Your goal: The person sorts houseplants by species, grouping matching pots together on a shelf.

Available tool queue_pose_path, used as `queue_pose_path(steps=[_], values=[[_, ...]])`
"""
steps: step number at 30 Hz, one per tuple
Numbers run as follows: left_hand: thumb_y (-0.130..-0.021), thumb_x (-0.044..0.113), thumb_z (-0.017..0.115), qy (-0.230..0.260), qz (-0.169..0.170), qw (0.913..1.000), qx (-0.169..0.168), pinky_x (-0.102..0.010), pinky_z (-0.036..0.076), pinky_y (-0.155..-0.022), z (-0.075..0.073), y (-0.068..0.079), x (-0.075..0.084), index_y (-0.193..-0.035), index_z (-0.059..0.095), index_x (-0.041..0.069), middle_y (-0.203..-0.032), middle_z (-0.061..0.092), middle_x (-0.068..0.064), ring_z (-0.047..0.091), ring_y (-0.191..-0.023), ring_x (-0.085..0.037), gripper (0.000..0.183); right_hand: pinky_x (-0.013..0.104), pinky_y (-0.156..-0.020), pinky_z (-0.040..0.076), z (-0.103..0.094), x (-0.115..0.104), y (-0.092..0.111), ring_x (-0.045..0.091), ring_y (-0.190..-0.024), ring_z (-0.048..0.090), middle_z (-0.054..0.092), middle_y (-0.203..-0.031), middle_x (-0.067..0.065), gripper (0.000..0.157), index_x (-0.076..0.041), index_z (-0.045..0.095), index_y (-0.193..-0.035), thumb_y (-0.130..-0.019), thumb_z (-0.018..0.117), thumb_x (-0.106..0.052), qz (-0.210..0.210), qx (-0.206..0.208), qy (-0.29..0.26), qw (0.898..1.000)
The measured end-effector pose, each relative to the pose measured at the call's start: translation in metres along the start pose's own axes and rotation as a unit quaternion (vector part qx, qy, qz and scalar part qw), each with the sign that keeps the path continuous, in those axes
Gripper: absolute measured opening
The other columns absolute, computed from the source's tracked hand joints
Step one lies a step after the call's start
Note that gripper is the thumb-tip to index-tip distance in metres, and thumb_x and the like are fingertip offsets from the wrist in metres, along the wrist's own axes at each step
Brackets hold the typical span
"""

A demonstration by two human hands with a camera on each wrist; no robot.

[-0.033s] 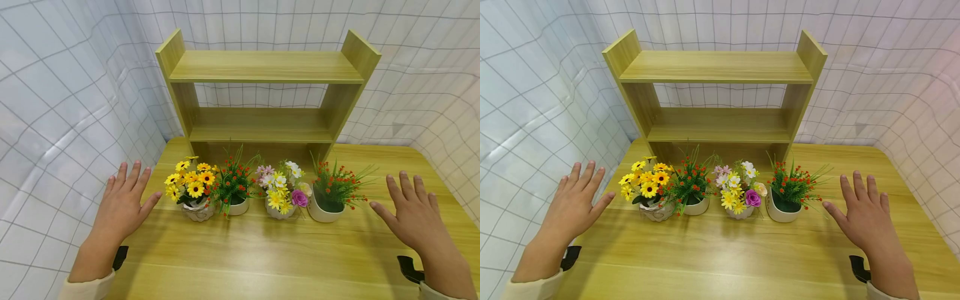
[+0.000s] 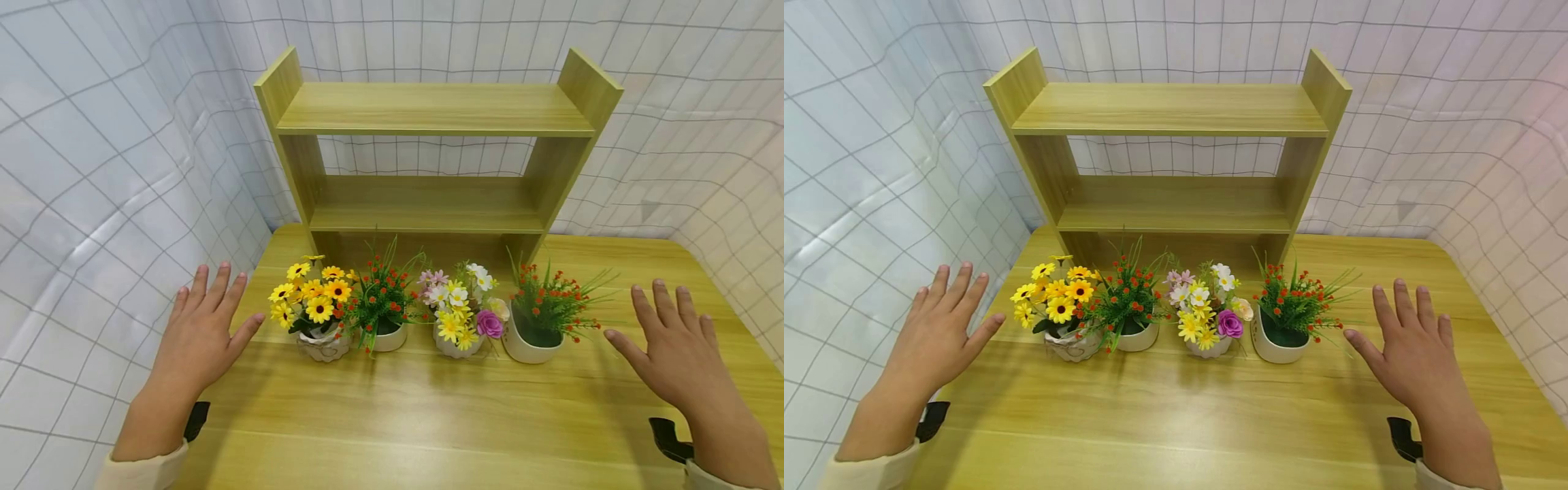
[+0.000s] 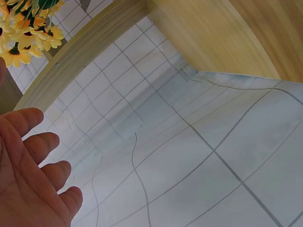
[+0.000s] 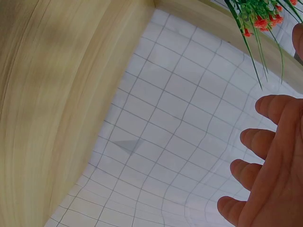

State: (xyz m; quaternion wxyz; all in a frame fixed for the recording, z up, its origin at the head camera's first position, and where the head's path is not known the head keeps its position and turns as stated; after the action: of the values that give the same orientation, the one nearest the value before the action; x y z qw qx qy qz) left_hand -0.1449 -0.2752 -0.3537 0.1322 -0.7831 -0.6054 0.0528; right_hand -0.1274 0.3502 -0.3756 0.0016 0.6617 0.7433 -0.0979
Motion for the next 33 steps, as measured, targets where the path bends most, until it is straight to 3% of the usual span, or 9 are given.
queue_pose_path(steps=[13, 19, 26, 33], values=[[-0.101, 0.045, 0.051, 0.006, 0.004, 1.0000, 0.005, -0.061, 0.001, -0.115, 0.000, -0.002, 0.002, -0.154, 0.029, 0.000, -0.162, 0.013, -0.022, -0.001, -0.148, -0.043, 0.073, 0.071, -0.107, -0.009, -0.001, 0.000, 0.001, 0.042, -0.144, -0.021, -0.007, -0.161, 0.026, 0.085, -0.004, 0.005, -0.159, -0.101, 0.046, -0.051, 0.002, 0.001, -0.007, 1.000], [-0.101, 0.041, 0.054, 0.037, 0.022, 0.9987, 0.026, -0.066, 0.012, -0.112, -0.007, -0.007, 0.004, -0.152, 0.033, -0.001, -0.160, 0.019, -0.025, 0.005, -0.148, -0.044, 0.070, 0.072, -0.107, -0.008, 0.001, 0.000, 0.000, 0.043, -0.144, -0.021, -0.006, -0.160, 0.029, 0.084, -0.003, 0.006, -0.158, -0.102, 0.046, -0.051, -0.005, -0.004, -0.011, 1.000], [-0.099, 0.038, 0.058, 0.086, 0.063, 0.9924, 0.061, -0.065, 0.017, -0.111, -0.028, -0.027, 0.009, -0.150, 0.038, -0.003, -0.158, 0.024, -0.025, 0.012, -0.147, -0.044, 0.068, 0.071, -0.107, -0.009, 0.003, -0.001, 0.001, 0.043, -0.144, -0.022, -0.008, -0.161, 0.028, 0.084, -0.003, 0.005, -0.158, -0.102, 0.045, -0.051, -0.004, -0.008, -0.016, 1.000], [-0.101, 0.037, 0.055, 0.164, 0.043, 0.9851, 0.031, -0.061, 0.015, -0.114, -0.054, -0.058, 0.016, -0.155, 0.029, 0.001, -0.163, 0.016, -0.016, 0.009, -0.150, -0.035, 0.070, 0.072, -0.106, -0.008, 0.007, -0.001, 0.002, 0.045, -0.144, -0.020, -0.006, -0.160, 0.029, 0.084, -0.001, 0.007, -0.158, -0.102, 0.047, -0.049, -0.013, -0.009, -0.025, 1.000]])
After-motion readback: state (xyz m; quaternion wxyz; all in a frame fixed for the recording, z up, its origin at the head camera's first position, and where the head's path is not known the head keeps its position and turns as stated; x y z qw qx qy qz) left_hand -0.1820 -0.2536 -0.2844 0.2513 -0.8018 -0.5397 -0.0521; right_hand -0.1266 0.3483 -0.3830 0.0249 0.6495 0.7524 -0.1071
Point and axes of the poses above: each hand's wrist, its own y-axis away from the middle knuckle, its own z-axis out of the palm, x = y × z, the point moved 4 cm from there along -y, towards the middle knuckle
